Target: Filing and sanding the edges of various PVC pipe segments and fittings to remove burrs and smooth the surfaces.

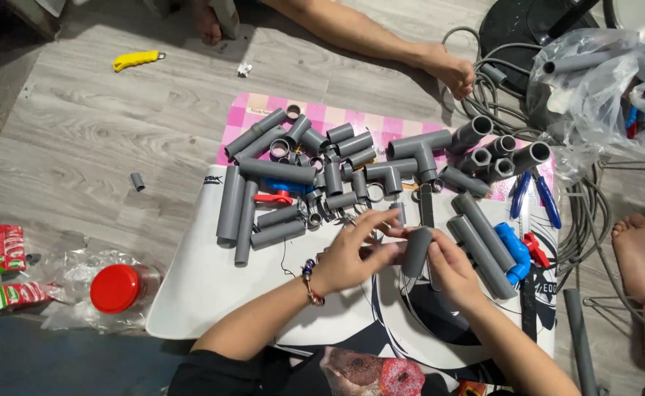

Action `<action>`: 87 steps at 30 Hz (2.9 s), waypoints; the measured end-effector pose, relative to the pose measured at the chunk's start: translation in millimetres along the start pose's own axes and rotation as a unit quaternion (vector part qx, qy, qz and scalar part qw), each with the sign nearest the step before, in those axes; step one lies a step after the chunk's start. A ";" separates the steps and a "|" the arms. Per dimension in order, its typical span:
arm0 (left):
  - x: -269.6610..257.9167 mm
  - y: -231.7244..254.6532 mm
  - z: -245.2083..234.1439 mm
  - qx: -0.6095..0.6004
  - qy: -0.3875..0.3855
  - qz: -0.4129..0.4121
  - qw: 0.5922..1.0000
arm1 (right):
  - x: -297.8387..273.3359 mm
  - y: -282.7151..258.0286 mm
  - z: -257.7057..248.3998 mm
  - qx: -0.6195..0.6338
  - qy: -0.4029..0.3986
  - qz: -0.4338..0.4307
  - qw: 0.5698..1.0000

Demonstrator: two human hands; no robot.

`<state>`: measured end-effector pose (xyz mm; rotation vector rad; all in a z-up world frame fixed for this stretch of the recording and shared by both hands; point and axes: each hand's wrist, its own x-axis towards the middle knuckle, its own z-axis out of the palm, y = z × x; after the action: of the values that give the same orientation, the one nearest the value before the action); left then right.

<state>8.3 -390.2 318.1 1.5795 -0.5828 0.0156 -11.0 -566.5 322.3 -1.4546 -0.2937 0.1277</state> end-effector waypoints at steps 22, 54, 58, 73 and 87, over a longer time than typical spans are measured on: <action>-7.8 6.6 6.9 -0.075 -0.052 -0.146 0.985 | 1.6 37.6 -13.0 -0.098 -0.024 -0.037 0.994; -6.9 0.1 8.1 -0.145 -0.149 -0.223 0.952 | -3.4 56.1 -45.9 -0.081 -0.068 -0.003 0.994; -5.2 0.9 7.4 -0.138 -0.163 -0.216 0.953 | 3.9 42.4 -39.2 -0.059 -0.072 -0.023 0.995; -8.9 -6.1 8.9 -0.153 -0.154 -0.191 0.957 | 7.0 35.4 -41.9 -0.044 0.122 0.019 0.991; -14.0 -17.1 10.5 -0.163 -0.109 -0.203 0.959 | 17.2 17.0 -30.5 -0.152 -0.095 -0.155 0.971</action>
<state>-1.0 -395.5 296.1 1.3588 -0.3953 -0.5439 15.4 -589.2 304.8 -1.6821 -0.7182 -0.0358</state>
